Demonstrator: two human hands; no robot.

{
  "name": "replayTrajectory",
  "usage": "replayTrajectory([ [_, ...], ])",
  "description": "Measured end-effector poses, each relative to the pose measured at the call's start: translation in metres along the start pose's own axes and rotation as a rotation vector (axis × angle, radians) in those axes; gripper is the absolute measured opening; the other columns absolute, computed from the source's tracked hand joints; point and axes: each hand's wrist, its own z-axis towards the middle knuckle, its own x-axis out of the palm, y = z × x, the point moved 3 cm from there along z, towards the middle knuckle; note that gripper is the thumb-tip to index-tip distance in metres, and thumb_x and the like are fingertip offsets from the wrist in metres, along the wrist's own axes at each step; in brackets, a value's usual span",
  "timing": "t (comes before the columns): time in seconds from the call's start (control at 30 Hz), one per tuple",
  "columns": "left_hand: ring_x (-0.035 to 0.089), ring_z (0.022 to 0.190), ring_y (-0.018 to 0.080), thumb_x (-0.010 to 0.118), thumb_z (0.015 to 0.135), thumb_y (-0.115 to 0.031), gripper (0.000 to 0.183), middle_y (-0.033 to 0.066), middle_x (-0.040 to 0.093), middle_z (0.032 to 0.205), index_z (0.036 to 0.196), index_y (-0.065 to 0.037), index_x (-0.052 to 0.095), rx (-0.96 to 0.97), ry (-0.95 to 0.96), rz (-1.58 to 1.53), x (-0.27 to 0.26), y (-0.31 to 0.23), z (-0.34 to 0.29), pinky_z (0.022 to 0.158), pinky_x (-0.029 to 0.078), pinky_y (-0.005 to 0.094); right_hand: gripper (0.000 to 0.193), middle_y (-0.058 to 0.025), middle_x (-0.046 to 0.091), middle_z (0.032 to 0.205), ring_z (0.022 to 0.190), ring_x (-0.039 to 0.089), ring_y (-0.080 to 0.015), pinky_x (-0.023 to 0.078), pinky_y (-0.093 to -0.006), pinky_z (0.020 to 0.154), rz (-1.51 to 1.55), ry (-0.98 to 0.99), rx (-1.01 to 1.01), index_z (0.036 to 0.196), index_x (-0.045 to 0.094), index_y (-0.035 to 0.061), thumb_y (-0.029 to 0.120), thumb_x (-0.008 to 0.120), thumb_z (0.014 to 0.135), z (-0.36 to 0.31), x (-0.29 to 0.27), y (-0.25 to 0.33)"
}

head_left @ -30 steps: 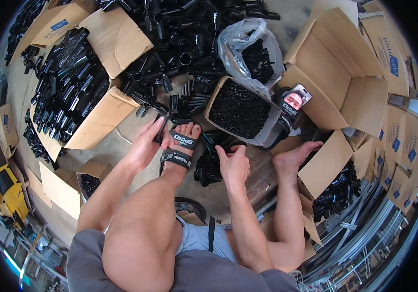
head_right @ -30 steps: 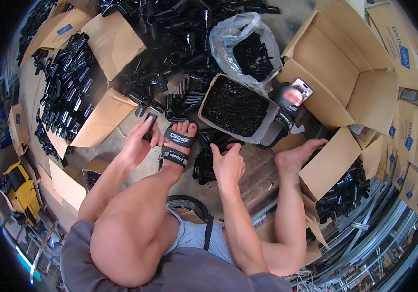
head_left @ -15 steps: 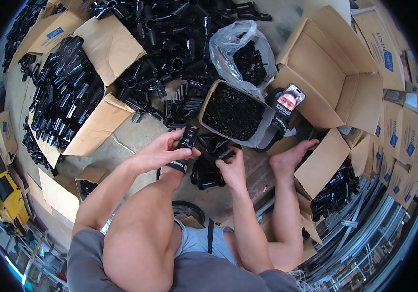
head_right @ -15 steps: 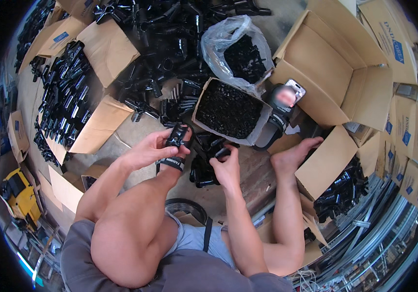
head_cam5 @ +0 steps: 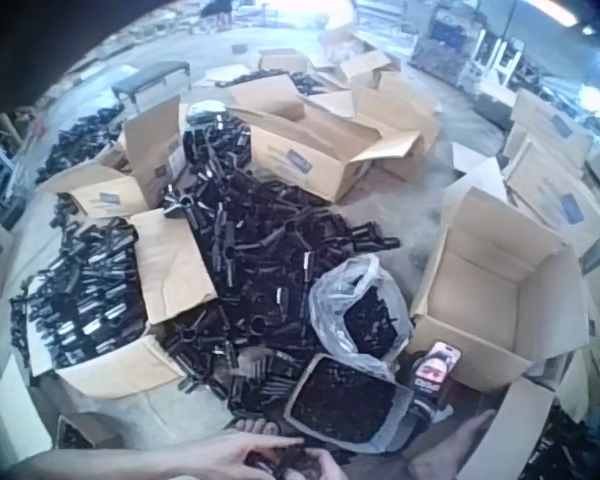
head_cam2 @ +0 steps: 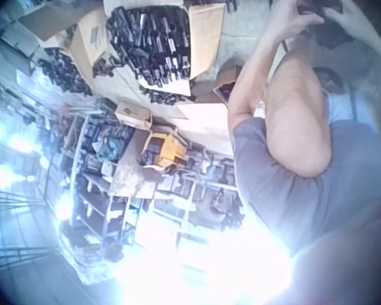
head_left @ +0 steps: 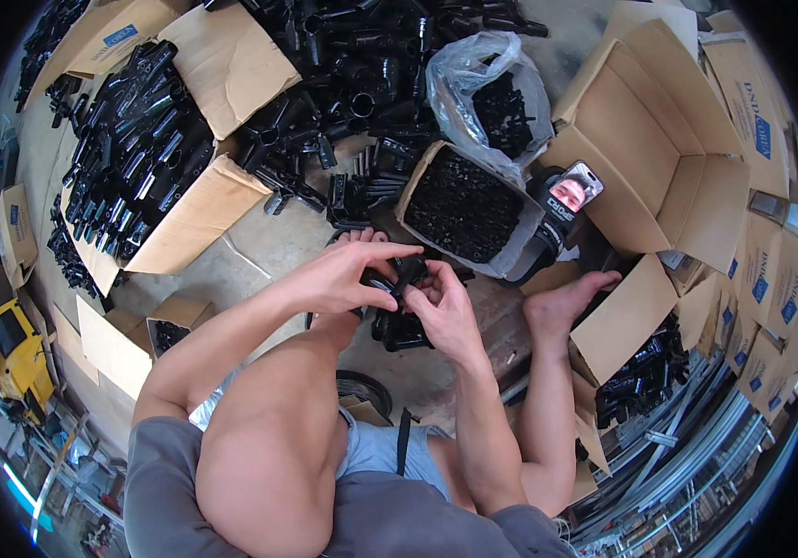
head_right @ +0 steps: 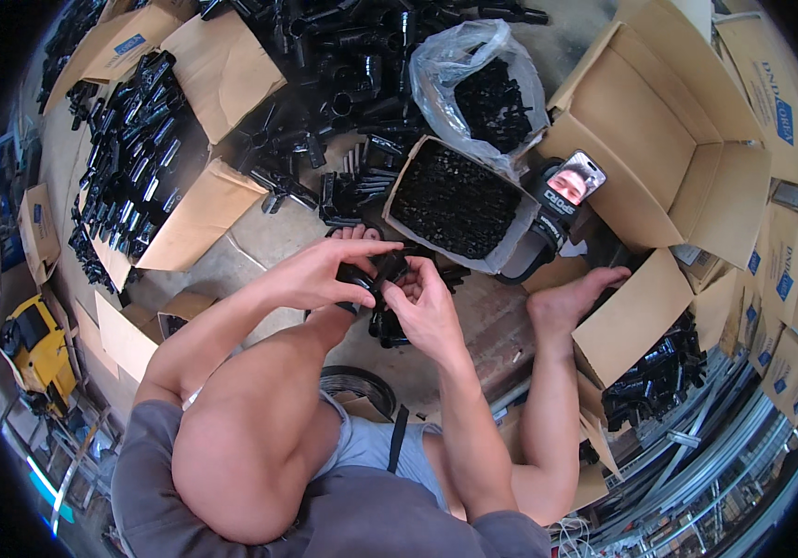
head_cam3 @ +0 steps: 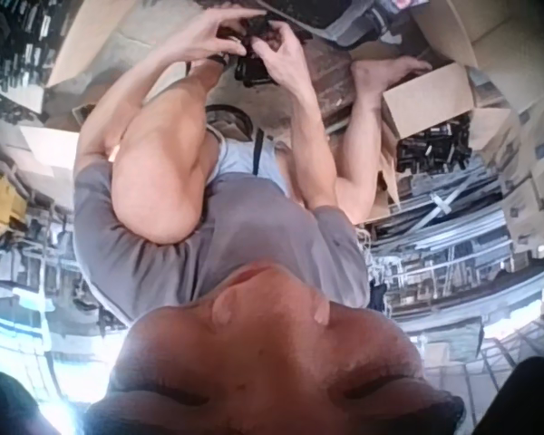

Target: The person sorts through cardboard boxes on the floor, picking up black metal connectors, handling them individually, and placing them into different boxes or a small black bin.

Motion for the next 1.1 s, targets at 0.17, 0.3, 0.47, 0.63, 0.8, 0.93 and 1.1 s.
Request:
replayTrajectory([
  [0.17,0.071,0.108,0.0295,0.088,0.073,-0.016,0.081,0.0109,0.077,0.103,0.148,-0.020,0.059,-0.001,-0.063,0.172,0.008,0.006,0.000,0.099,0.051,0.0422,0.029,-0.0047,0.064,0.101,0.088,0.062,-0.0082,0.053,-0.0257,0.078,-0.114,0.073,-0.070,0.120,0.055,-0.0001,0.009,0.071,0.098,0.006,-0.008,-0.035],
  [0.3,0.070,0.106,0.0243,0.089,0.073,-0.011,0.078,0.0111,0.076,0.107,0.145,-0.016,0.061,-0.073,-0.055,-0.041,0.009,0.029,-0.008,0.098,0.052,0.0400,0.025,-0.0052,0.065,0.103,0.094,0.062,-0.0095,0.052,-0.0261,0.083,0.157,0.052,-0.083,0.121,0.048,0.0036,0.003,0.063,0.102,0.005,-0.001,-0.047],
  [0.47,0.070,0.102,0.0209,0.087,0.076,-0.006,0.077,0.0131,0.075,0.111,0.147,-0.007,0.057,-0.152,-0.034,-0.074,0.025,0.048,-0.017,0.094,0.054,0.0374,0.044,-0.0130,0.065,0.119,0.102,0.065,-0.0151,0.055,-0.0311,0.089,0.156,0.071,0.066,0.140,0.046,-0.0001,0.009,0.065,0.102,0.001,0.013,-0.071],
  [0.63,0.070,0.100,0.0182,0.087,0.078,-0.005,0.079,0.0124,0.075,0.105,0.149,-0.007,0.054,-0.359,-0.080,-0.378,0.026,0.077,-0.032,0.090,0.055,0.0381,0.059,-0.0119,0.066,0.121,0.108,0.065,-0.0179,0.055,-0.0333,0.094,0.249,0.100,0.252,0.145,0.048,-0.0021,0.015,0.076,0.096,-0.008,0.039,-0.078],
  [0.8,0.069,0.100,0.0183,0.089,0.075,-0.005,0.082,0.0113,0.074,0.105,0.149,-0.007,0.054,-0.409,0.013,-0.390,0.023,0.070,-0.044,0.094,0.053,0.0345,0.060,-0.0105,0.067,0.114,0.106,0.066,-0.0179,0.055,-0.0327,0.092,0.283,0.242,0.317,0.141,0.053,-0.0023,0.021,0.080,0.093,-0.004,0.039,-0.074],
  [0.93,0.069,0.097,0.0169,0.091,0.073,-0.004,0.065,0.0077,0.072,0.100,0.130,-0.003,0.061,-0.369,-0.032,-0.436,0.025,0.076,-0.049,0.092,0.053,0.0335,0.053,-0.0113,0.073,0.102,0.095,0.070,-0.0181,0.056,-0.0333,0.086,0.070,0.124,0.215,0.130,0.062,-0.0019,0.029,0.082,0.091,0.009,0.049,-0.090],
  [1.1,0.068,0.097,0.0164,0.094,0.070,-0.004,0.050,0.0068,0.071,0.100,0.107,-0.002,0.061,-0.395,-0.048,-0.386,0.020,0.084,-0.059,0.089,0.054,0.0332,0.041,-0.0154,0.076,0.109,0.098,0.072,-0.0207,0.057,-0.0341,0.088,0.042,0.066,0.097,0.118,0.068,-0.0056,0.019,0.083,0.089,0.010,0.059,-0.082],
])
